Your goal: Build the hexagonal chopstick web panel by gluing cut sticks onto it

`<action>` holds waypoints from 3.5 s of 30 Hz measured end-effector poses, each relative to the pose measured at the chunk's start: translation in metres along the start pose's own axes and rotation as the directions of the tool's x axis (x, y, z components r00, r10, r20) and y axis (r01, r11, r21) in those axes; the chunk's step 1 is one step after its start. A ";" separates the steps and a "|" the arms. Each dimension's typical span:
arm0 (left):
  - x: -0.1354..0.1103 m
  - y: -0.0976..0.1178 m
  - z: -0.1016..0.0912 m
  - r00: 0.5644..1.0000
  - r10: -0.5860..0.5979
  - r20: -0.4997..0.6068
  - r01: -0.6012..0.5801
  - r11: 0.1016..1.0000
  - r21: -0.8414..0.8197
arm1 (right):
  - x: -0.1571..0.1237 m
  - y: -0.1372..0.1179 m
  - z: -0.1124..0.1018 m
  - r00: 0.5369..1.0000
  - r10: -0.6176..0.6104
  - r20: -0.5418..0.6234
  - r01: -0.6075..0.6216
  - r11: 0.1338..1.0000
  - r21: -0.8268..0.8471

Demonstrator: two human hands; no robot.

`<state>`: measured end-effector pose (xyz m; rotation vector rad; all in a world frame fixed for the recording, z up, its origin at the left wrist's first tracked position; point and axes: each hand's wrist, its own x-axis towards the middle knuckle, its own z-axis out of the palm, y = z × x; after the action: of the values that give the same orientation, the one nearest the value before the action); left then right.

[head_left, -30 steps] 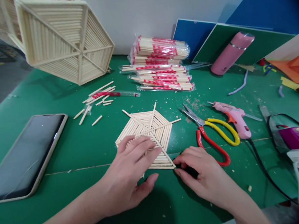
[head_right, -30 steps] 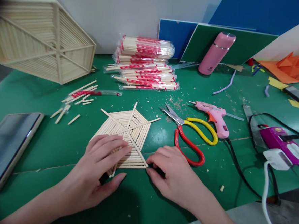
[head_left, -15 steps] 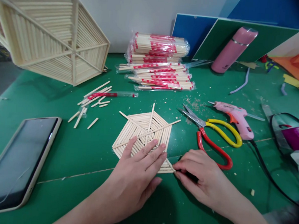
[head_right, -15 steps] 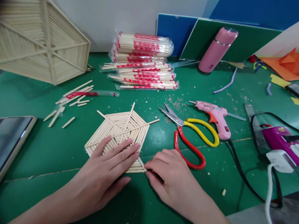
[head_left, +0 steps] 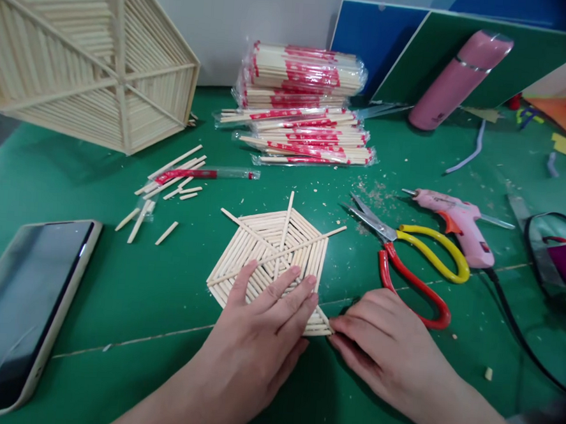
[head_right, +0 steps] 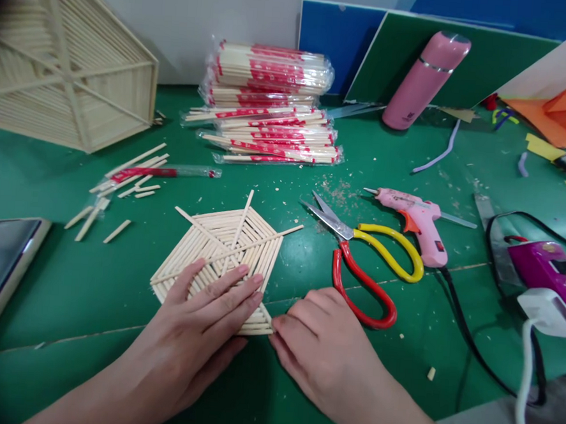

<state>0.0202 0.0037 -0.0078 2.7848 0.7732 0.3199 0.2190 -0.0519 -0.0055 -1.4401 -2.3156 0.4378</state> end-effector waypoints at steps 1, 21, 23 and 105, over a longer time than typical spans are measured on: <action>0.000 0.000 0.001 1.000 0.001 0.002 -0.001 1.000 0.005 | -0.001 0.000 0.001 1.000 -0.014 -0.002 0.014 1.000 -0.016; -0.003 -0.002 -0.003 0.999 -0.008 0.053 0.012 0.996 -0.086 | 0.002 0.009 0.003 0.989 -0.138 -0.054 0.132 0.987 -0.091; -0.008 -0.003 -0.007 1.000 -0.027 -0.001 0.026 0.989 -0.142 | 0.002 0.009 0.003 0.992 -0.111 -0.056 0.108 0.992 -0.060; -0.030 0.019 -0.012 0.937 -0.273 -0.218 0.237 0.955 -0.178 | 0.000 0.005 0.001 1.000 -0.013 -0.011 0.013 1.000 -0.006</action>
<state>0.0009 -0.0259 0.0045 2.4952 1.1059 0.6456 0.2222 -0.0498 -0.0087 -1.4255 -2.3184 0.4185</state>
